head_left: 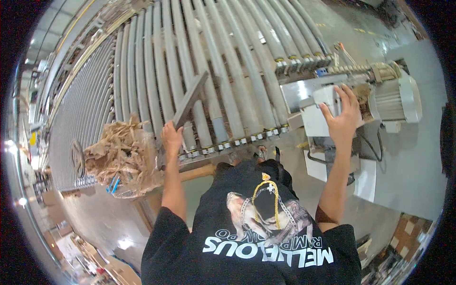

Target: The person picks up composite planks from a stack, carries them to a roller conveyor, and feeds them into a machine.

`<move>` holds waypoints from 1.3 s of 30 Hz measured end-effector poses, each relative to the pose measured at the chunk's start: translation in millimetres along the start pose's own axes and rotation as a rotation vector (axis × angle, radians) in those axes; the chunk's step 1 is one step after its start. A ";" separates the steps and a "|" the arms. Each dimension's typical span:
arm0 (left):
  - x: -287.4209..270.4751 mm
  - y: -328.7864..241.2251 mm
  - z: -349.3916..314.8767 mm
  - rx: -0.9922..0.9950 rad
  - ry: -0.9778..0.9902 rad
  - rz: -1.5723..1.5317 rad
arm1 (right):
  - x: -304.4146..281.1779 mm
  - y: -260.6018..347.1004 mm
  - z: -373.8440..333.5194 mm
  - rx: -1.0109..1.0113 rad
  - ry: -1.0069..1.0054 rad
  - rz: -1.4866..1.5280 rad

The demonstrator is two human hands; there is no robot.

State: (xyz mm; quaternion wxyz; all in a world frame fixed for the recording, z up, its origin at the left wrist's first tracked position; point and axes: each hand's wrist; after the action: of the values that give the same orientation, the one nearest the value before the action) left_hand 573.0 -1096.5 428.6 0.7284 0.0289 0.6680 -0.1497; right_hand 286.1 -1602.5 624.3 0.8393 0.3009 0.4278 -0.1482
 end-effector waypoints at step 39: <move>-39.7 -27.3 -77.2 0.312 -0.225 0.132 | 10.1 7.7 -6.7 -0.038 -0.079 0.044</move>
State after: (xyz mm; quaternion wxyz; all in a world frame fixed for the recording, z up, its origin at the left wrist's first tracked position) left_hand 489.0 -1096.7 463.7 0.7934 0.1682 0.5478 -0.2054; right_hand 291.7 -1592.3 616.1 0.8641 0.2881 0.3906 -0.1332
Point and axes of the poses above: each hand's wrist, its own z-axis towards the middle knuckle, its own x-axis out of the palm, y = z × x, and after that the axes turned 5 degrees about -y, right-handed
